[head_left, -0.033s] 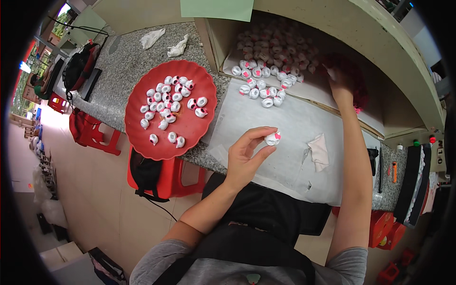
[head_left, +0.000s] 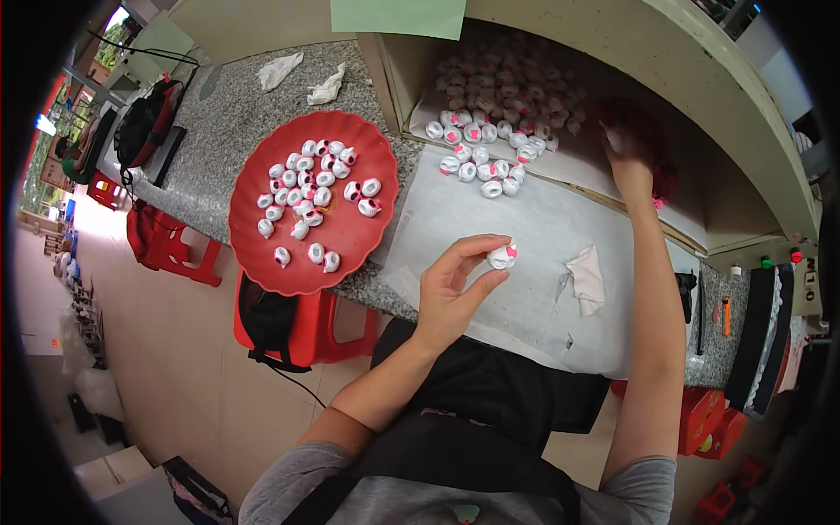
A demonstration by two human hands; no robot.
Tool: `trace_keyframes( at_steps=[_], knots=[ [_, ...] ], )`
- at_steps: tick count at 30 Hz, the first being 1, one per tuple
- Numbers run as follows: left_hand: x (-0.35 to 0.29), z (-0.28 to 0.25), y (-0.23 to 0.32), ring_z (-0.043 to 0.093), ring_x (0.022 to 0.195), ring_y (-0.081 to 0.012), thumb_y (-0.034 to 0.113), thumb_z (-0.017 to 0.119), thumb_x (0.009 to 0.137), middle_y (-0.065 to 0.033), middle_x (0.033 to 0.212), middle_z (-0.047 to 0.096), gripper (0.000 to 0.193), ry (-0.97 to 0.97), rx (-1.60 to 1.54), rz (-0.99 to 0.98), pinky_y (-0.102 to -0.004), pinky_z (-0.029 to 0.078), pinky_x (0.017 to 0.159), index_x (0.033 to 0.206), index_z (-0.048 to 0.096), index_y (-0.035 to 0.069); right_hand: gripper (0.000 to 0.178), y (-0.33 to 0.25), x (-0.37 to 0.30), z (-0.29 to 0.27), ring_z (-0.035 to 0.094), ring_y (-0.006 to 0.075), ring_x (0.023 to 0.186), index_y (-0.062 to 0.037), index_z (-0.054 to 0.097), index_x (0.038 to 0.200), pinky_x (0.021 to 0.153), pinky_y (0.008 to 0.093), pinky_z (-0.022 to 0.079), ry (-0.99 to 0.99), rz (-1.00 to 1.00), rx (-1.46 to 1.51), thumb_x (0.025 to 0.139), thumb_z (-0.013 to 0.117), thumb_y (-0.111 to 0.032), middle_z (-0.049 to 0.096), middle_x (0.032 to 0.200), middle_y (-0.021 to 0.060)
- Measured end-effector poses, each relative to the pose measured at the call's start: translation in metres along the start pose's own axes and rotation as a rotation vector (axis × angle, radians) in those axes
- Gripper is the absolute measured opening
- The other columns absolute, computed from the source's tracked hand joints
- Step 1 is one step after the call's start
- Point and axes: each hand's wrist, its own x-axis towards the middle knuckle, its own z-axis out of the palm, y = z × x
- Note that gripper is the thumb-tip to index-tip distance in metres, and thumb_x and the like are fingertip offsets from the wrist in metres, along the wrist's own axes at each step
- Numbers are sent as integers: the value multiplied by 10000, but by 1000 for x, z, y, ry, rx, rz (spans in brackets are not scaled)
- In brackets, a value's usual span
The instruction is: Applying glue to small white plastic bases and attaching pink decorative tops to them on a factory workbench.
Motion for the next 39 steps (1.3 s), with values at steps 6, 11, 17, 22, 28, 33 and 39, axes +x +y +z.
trace_keyframes(
  at_steps=[6,11,17,22,28,33,39],
  knots=[
    [-4,4,2,484,955,-174,-87,533,697,-132,1019,507,332,-12,-3,-39,-279,370,831,1012,460,-9,143,-71,-72,-88,478,83,586,8,529,869,564,210,401,-220,455,1212,740,517,-52,525,695,46],
    [-10,11,0,487,951,-165,-67,539,710,-117,1009,510,335,-32,-150,-154,-272,378,829,1029,455,-10,89,-109,-116,-113,487,93,587,16,523,787,556,205,395,-340,627,1425,706,547,-12,522,695,47],
    [-14,20,3,490,945,-154,-48,547,721,-114,1018,505,338,-60,-224,-243,-261,388,819,1043,450,-12,112,-123,-139,-111,515,125,603,9,516,760,572,235,427,-228,715,1616,671,582,23,537,705,77],
    [-17,19,2,493,935,-152,-46,554,716,-103,1021,507,330,-68,-142,-208,-256,393,808,1033,468,-11,111,-127,-149,-121,527,144,618,19,511,751,568,260,446,-134,734,1720,667,577,44,539,735,102],
    [-19,21,-3,502,924,-163,-46,560,698,-99,1014,522,292,-84,115,-40,-251,404,773,984,526,3,113,-136,-150,-127,535,155,620,21,505,750,556,254,452,-187,710,1836,666,572,56,546,725,109],
    [-17,19,0,498,947,-212,-100,555,659,-138,989,527,303,-169,410,122,-281,403,792,948,532,-13,113,-137,-153,-121,533,152,620,19,505,751,547,246,447,-237,702,1827,670,577,49,549,727,110],
    [-17,22,4,494,957,-221,-88,580,641,-144,995,527,291,-191,449,145,-286,397,794,918,554,-2,92,-139,-154,-117,531,113,609,9,535,745,554,213,440,-183,752,1886,676,594,27,569,710,80]
  ],
)
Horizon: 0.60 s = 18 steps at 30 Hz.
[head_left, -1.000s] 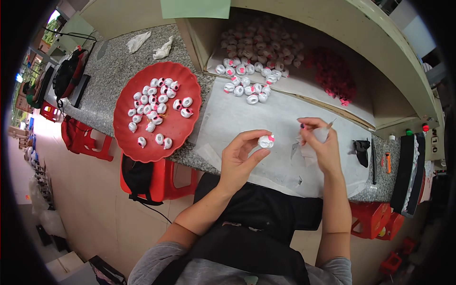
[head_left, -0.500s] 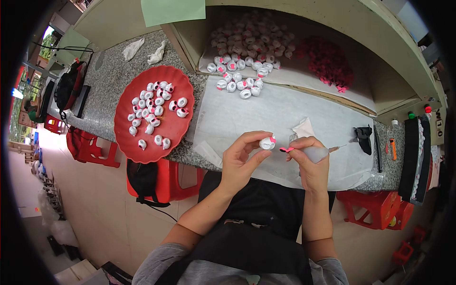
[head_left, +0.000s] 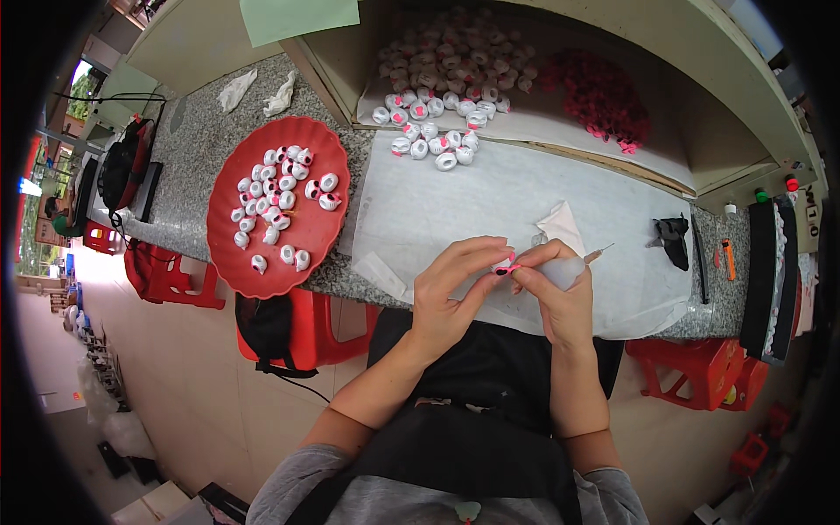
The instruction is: Applying glue to small white plastic bases and attaching pink decorative tops to them on a factory workbench.
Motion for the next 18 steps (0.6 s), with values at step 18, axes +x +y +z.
trace_keyframes(
  at_steps=[18],
  knots=[
    [-9,-6,0,486,962,-179,-28,541,730,-106,989,541,229,-80,-615,-288,-323,328,891,958,535,-14,335,3,-5,0,537,126,597,16,502,932,489,209,435,-159,-13,-125,627,641,16,552,759,100]
  ],
)
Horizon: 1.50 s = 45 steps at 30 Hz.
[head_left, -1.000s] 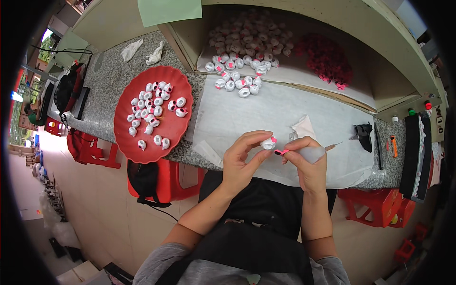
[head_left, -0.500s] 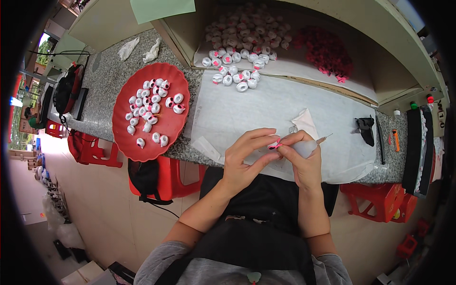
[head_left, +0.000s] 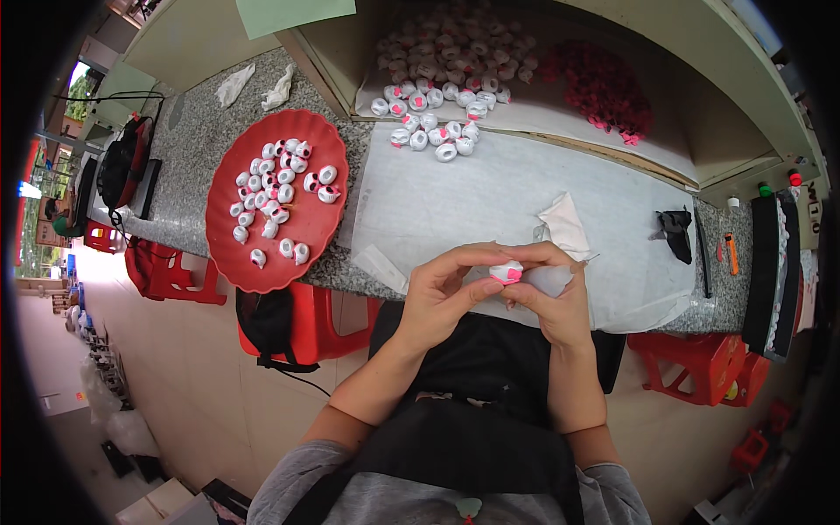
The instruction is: Applying glue to small white plastic bases and attaching pink decorative tops to them on a factory workbench.
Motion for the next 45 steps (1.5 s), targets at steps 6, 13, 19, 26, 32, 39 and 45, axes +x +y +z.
trace_keyframes(
  at_steps=[6,13,19,26,32,39,45],
  knots=[
    [3,-2,-1,521,909,-209,12,594,691,-129,913,570,191,-38,36,14,-407,284,931,879,564,-3,274,2,-3,-2,543,143,591,28,516,867,481,232,451,-6,16,105,624,644,19,549,739,101],
    [3,-3,-1,531,892,-210,21,598,688,-134,903,573,191,-52,58,38,-429,271,937,876,569,-1,229,1,-4,1,526,109,579,16,553,848,508,210,427,2,-1,184,641,650,6,555,675,69],
    [2,-4,-2,527,888,-159,-18,566,707,-99,914,580,195,-66,17,19,-381,239,961,901,569,6,263,5,-3,-2,541,153,592,24,516,851,467,238,451,-14,28,178,622,644,11,545,729,104],
    [3,-4,-2,530,881,-154,-20,564,708,-93,920,576,204,-63,54,23,-377,233,965,911,565,4,264,6,-2,-1,541,150,592,23,517,860,468,235,450,-13,35,208,625,639,12,544,715,98],
    [2,-1,4,526,850,-142,-5,547,735,-111,914,567,205,-29,-7,-82,-324,375,851,939,549,-13,281,4,-1,-2,540,152,595,25,495,900,482,234,447,-25,68,182,645,613,18,551,737,107],
    [3,1,0,556,709,-161,25,546,746,-117,836,567,222,27,-79,-128,-273,478,614,957,508,-32,283,-1,0,-1,537,149,599,33,481,927,498,239,440,2,96,157,660,576,29,558,769,120],
    [0,-2,-8,524,832,-124,-4,550,735,-90,892,564,233,10,-30,-100,-349,328,903,967,532,-15,286,1,0,-1,535,148,590,32,486,916,501,241,442,6,90,133,652,597,15,556,755,117]
  ],
)
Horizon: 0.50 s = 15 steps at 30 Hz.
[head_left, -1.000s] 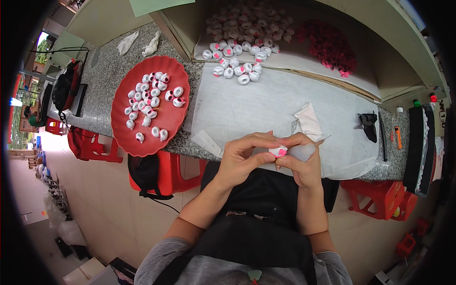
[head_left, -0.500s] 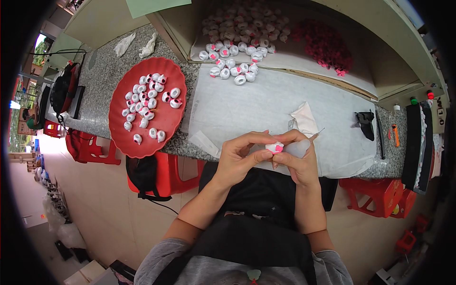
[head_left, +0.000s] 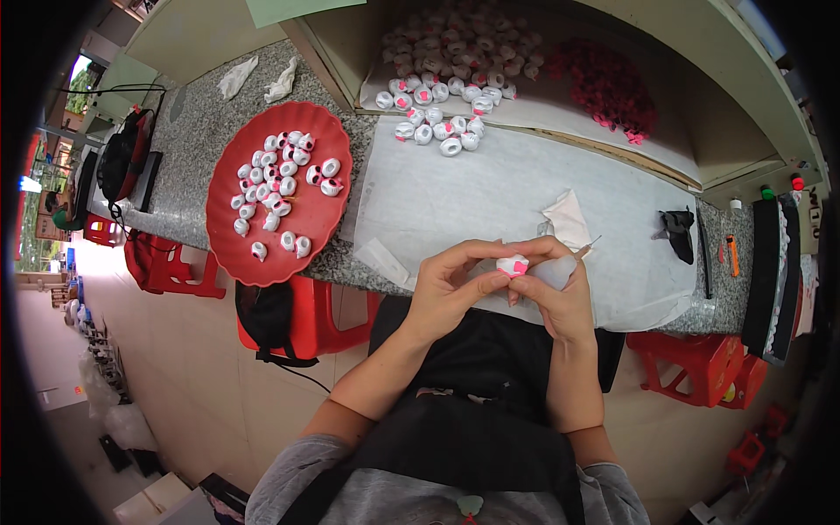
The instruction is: Applying glue to small white plastic bases and attaching pink decorative tops to them on a factory workbench.
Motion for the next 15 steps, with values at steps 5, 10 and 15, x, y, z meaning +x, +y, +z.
trace_keyframes(
  at_steps=[5,10,15],
  knots=[
    [2,-1,-2,543,794,-121,1,566,721,-83,886,577,218,-25,106,143,-372,231,963,938,553,0,228,2,-2,-2,548,137,588,32,528,881,489,217,432,-28,-44,59,680,613,-34,569,690,104],
    [1,-3,-3,553,750,-112,7,570,718,-78,880,582,208,-23,122,135,-363,226,968,926,559,4,219,7,0,-6,556,148,583,36,528,871,472,221,435,-42,-2,109,678,609,-28,566,695,111],
    [-2,2,7,531,775,-119,6,580,711,-67,879,567,202,86,1,-56,-305,354,839,911,561,-2,251,5,3,2,551,146,563,37,503,872,452,225,445,-1,78,119,652,609,-23,546,666,104]
  ],
)
